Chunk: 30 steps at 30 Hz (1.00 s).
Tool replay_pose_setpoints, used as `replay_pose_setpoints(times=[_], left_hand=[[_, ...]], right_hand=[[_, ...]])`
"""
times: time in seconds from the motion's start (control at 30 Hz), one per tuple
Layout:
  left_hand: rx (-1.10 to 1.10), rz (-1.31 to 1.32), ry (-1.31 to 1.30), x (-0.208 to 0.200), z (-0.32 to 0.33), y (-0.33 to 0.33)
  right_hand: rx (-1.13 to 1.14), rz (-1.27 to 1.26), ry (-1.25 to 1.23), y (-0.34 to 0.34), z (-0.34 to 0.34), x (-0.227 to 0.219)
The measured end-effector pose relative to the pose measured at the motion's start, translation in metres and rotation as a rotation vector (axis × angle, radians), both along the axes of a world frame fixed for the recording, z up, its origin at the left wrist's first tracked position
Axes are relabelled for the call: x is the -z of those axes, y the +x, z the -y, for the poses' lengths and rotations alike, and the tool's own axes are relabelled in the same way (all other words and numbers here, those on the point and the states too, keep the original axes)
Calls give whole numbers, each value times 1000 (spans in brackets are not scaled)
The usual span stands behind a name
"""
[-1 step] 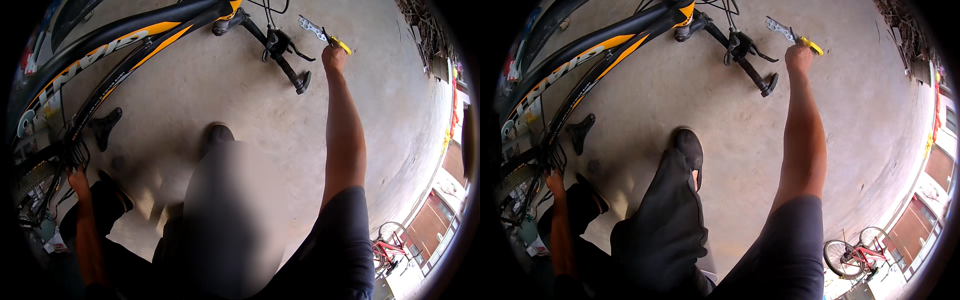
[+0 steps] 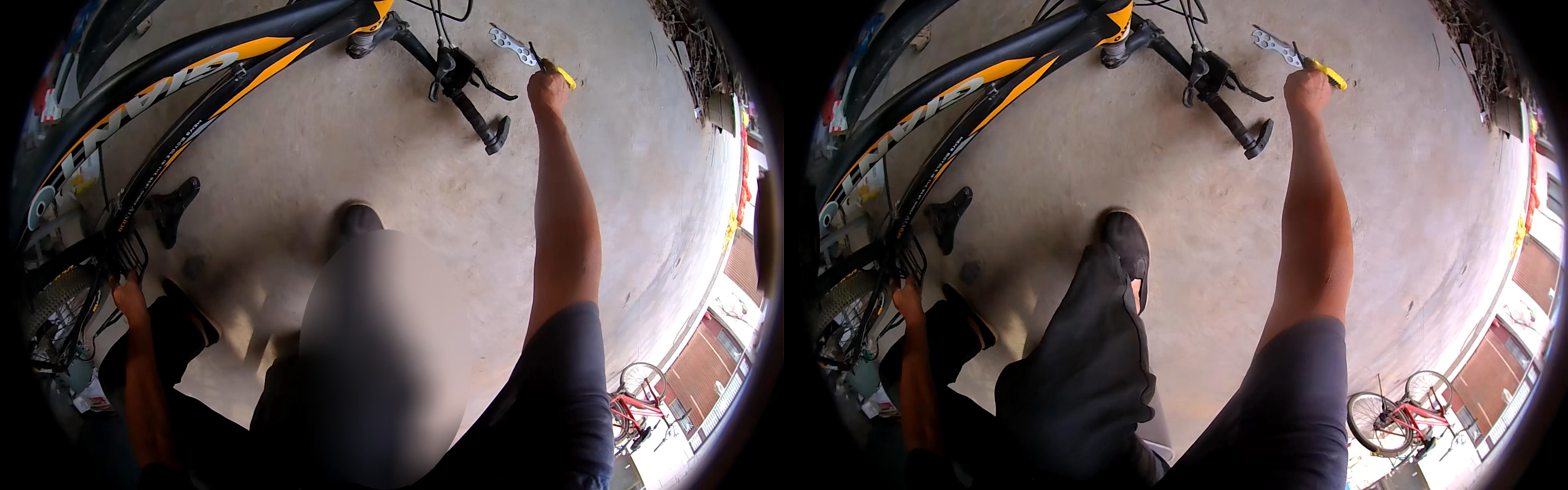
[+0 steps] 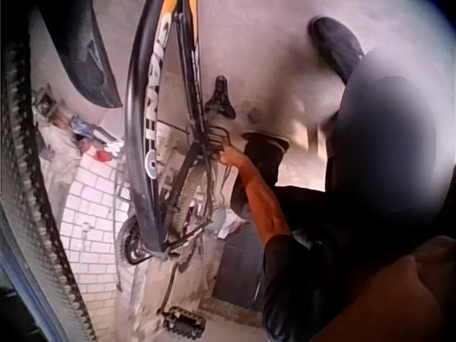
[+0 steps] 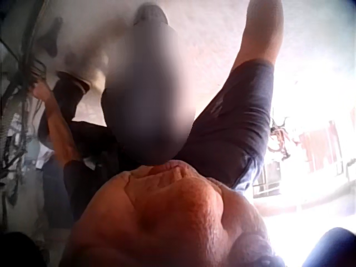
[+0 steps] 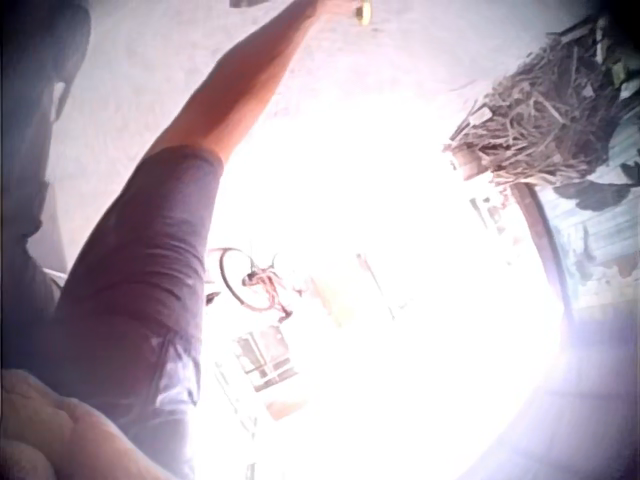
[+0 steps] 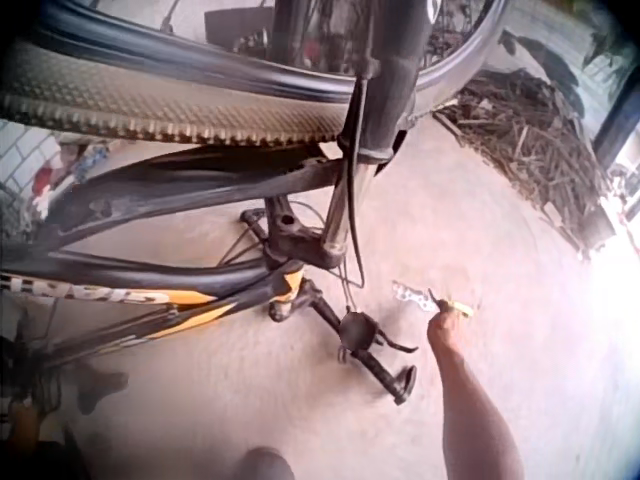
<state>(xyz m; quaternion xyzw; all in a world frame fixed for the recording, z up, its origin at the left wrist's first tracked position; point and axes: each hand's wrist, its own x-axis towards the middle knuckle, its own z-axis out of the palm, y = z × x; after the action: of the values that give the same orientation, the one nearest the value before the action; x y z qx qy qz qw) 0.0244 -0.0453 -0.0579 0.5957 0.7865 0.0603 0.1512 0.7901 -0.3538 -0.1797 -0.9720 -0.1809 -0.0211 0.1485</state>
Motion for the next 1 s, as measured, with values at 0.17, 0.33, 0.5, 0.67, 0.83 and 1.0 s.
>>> replay_pose_setpoints(times=[0.17,0.33,0.5,0.67,0.83,1.0], left_hand=[[-60,267,23,1,4,-4],[-102,310,-37,6,-16,-45],[-149,346,6,4,-10,-18],[-116,361,63,9,-7,-11],[-53,260,96,14,-6,-13],[-12,67,148,13,-2,-4]], right_hand=[[-54,41,-68,21,-18,5],[-222,-23,-204,29,-23,19],[-352,85,-359,-19,21,7],[-298,-44,-447,-90,112,-10],[-178,-204,-435,-184,193,-24],[34,-205,-297,-220,215,-39]])
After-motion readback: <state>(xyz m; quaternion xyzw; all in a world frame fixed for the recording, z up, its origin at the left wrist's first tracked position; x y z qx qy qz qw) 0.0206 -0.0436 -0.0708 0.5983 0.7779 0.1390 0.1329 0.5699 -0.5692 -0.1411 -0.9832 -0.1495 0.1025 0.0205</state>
